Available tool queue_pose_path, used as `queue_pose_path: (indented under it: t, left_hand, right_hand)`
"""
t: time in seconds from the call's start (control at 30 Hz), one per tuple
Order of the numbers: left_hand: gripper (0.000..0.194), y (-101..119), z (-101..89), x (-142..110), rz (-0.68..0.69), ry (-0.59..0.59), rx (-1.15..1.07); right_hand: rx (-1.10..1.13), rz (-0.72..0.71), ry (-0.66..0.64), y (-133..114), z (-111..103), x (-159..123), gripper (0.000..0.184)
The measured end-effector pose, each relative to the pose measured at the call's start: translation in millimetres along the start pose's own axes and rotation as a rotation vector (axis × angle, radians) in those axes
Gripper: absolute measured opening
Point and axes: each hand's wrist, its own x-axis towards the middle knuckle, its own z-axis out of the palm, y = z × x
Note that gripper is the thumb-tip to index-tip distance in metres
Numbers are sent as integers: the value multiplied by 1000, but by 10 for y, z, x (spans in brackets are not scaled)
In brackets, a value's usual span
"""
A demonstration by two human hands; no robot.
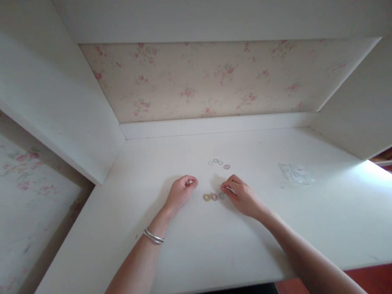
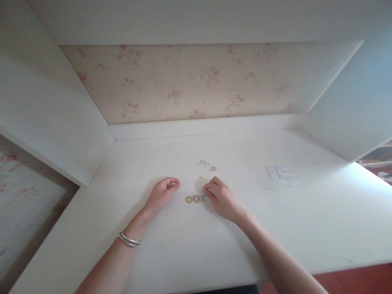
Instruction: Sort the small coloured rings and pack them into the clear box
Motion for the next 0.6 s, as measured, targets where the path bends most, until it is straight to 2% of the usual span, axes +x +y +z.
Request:
queue_pose_path:
  t: [0.13, 0.37, 0.6]
  left_hand:
    - [30, 19, 1, -12, -16, 7, -9]
    - [32, 22, 18, -18, -18, 25, -21]
    - [33, 9, 11, -15, -3, 11, 22]
  right_hand:
    - [-44, -56, -39, -74, -47, -135, 19]
    - [-93, -92, -88, -76, -44, -154, 20]
    - [44, 8, 102, -7, -63, -152, 22]
